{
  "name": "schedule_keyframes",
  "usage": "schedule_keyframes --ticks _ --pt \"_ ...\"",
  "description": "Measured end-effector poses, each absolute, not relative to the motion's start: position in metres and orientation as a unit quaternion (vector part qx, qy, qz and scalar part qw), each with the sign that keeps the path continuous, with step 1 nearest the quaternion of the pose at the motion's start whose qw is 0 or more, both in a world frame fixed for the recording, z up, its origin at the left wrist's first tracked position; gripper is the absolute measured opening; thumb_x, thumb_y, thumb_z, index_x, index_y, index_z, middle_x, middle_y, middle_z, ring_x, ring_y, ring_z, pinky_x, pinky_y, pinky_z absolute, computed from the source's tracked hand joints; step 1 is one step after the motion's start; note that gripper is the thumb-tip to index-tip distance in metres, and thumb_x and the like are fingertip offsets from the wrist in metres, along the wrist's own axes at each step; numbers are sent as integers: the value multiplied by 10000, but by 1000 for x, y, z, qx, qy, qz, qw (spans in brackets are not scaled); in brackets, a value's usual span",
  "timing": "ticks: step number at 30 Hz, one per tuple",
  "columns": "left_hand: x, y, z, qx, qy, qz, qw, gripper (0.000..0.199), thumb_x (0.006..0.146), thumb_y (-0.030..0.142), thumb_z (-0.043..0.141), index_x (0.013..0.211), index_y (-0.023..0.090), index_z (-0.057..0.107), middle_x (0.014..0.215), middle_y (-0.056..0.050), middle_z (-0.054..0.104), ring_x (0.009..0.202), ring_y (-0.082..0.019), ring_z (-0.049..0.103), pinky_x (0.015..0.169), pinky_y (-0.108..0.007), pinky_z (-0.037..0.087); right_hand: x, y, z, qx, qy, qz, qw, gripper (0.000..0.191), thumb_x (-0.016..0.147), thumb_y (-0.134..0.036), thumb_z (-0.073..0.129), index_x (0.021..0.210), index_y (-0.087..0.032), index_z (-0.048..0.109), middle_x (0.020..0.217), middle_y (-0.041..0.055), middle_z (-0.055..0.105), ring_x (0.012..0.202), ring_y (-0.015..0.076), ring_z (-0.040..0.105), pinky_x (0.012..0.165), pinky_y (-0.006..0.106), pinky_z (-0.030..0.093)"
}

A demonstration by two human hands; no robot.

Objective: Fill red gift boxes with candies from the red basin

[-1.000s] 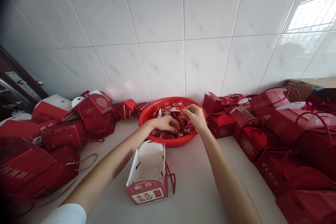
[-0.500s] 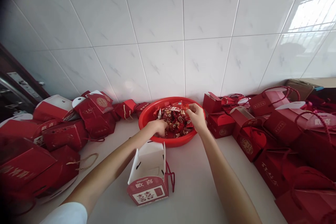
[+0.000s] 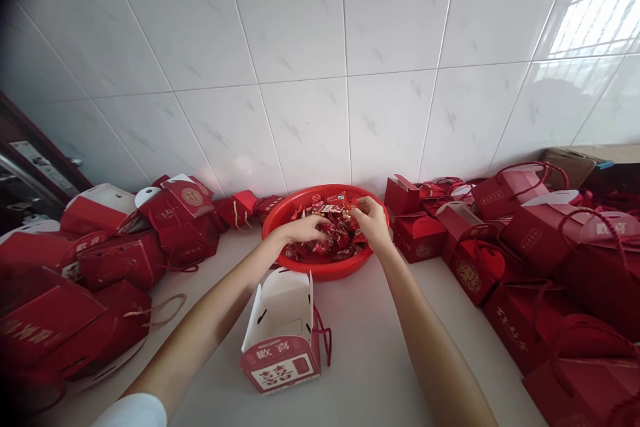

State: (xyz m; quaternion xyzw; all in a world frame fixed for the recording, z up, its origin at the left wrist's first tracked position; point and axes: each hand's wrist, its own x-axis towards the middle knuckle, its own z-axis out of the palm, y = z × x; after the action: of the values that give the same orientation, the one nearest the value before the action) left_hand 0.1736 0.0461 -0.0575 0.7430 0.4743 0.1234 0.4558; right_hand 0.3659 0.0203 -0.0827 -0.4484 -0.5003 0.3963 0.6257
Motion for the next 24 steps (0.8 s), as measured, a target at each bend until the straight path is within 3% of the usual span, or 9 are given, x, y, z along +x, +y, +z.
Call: schedule_keyframes --ticks 4,7,10,12,14,19,24 --pt "176 47 -56 696 498 226 466 478 608 83 556 1043 198 717 615 32 644 464 -107 487 432 -216 318 366 20 -83 -441 -499 404 627 253 617 -359 709 790 -218 590 731 10 652 691 191 619 665 328 495" --pt "175 48 -58 681 497 245 478 601 644 78 541 1215 216 667 675 29 674 521 -118 534 470 -214 356 366 20 -82 -442 -495 412 625 243 613 -339 707 792 -222 592 728 8 667 682 192 629 652 327 503" --pt "173 49 -61 676 480 275 488 714 651 65 599 1345 232 584 1059 -41 741 723 -150 649 592 -227 468 365 19 -81 -442 -488 418 627 239 613 -325 714 792 -224 592 706 -2 672 663 190 638 643 325 510" --pt "172 51 -63 675 471 297 484 785 641 55 663 1396 234 541 1346 -93 639 917 -191 679 718 -252 519 366 19 -81 -439 -488 422 625 235 616 -327 717 785 -224 590 706 3 679 668 195 646 639 323 506" --pt "172 53 -65 675 459 314 485 834 636 46 717 1424 230 514 1454 -120 555 1095 -242 652 843 -294 533 366 18 -80 -439 -494 420 622 228 624 -335 715 783 -223 597 707 7 681 673 196 645 640 321 499" --pt "172 56 -65 668 404 359 511 746 692 62 778 1386 210 547 1404 -133 596 1258 -281 586 983 -362 517 365 14 -78 -442 -498 412 622 246 640 -378 741 780 -218 618 701 5 673 653 182 616 615 308 476" --pt "177 56 -61 661 390 431 475 541 710 120 809 1224 148 643 1250 -130 687 1081 -239 673 940 -370 538 366 11 -74 -410 -527 430 608 339 633 -493 787 746 -210 639 717 9 664 690 177 611 634 299 484"
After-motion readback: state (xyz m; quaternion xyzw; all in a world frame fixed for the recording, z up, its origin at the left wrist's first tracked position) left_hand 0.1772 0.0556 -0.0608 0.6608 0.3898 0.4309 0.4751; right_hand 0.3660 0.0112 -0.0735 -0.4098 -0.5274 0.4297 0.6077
